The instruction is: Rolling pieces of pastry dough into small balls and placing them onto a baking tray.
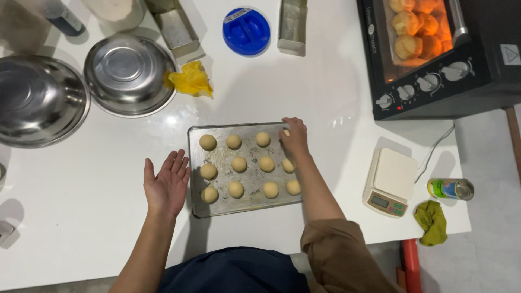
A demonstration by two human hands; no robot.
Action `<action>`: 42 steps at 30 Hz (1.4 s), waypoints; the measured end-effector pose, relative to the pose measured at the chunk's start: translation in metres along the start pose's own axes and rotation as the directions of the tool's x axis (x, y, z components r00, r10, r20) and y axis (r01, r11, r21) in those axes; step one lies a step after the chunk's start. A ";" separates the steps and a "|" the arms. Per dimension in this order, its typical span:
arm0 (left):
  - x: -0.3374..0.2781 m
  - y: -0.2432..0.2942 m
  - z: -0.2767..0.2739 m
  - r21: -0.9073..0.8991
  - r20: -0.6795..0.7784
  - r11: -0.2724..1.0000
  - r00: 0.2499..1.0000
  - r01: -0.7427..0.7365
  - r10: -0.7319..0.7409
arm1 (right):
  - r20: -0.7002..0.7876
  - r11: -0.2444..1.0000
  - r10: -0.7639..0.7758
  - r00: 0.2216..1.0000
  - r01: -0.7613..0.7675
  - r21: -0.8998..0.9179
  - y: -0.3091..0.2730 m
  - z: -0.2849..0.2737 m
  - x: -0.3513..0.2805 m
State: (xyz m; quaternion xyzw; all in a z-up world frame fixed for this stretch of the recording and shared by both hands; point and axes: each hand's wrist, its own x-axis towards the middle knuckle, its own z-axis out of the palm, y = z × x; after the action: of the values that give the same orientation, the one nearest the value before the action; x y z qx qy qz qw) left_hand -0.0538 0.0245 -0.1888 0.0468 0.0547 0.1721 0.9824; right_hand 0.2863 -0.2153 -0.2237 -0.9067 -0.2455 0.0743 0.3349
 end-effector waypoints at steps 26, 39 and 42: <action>0.041 -0.063 0.107 0.189 -0.316 0.982 0.947 0.010 0.051 | -0.118 0.888 -0.271 0.955 0.295 0.353 -0.275 -0.004 -0.132; 0.021 -0.018 0.151 0.059 -0.176 0.990 0.977 0.131 -0.119 | -0.093 0.840 -0.445 0.891 0.451 0.301 -0.349 -0.020 -0.138; 0.036 -0.019 0.132 0.149 -0.321 0.980 0.944 0.129 -0.076 | -0.148 0.828 -0.352 0.924 0.381 0.412 -0.395 -0.022 -0.155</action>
State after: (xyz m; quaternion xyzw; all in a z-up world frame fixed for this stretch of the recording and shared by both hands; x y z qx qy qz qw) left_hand 0.0028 0.0094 -0.0634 0.0986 0.2269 0.1206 0.9614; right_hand 0.0020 -0.0461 0.0423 -0.7472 -0.3812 0.0316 0.5435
